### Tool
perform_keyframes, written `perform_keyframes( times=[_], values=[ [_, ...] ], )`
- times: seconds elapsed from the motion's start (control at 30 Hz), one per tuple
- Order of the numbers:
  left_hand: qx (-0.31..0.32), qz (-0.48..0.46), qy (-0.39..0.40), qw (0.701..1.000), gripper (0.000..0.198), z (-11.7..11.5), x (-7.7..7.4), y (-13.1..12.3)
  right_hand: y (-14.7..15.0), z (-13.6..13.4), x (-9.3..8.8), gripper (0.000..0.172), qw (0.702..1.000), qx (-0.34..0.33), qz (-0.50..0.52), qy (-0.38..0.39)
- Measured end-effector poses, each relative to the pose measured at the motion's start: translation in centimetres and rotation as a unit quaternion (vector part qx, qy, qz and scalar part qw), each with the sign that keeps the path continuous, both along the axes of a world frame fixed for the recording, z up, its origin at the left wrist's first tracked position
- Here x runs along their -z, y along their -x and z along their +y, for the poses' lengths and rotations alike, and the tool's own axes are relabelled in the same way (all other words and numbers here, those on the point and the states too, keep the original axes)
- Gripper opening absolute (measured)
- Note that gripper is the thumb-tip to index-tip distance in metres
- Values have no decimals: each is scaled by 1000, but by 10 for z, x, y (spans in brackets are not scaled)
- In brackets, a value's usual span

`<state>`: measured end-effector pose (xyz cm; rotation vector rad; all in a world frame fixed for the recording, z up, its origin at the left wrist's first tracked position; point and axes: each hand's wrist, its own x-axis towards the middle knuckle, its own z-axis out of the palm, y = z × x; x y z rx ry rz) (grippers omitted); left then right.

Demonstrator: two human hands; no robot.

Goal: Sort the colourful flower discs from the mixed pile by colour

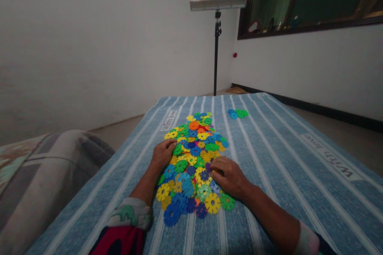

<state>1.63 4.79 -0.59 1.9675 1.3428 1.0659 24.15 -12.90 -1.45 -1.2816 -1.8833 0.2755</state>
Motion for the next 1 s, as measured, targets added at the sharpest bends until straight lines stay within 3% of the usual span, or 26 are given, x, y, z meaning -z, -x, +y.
perform_keyframes(
  times=[0.3,1.0],
  values=[
    [-7,-3,4,1000,34,-2,0,-1,-1,0,1,14,1000,18,-23,8],
    [2,-10,-3,1000,31,2,6,-1,-14,5,10,11,987,136,-86,16]
  ],
)
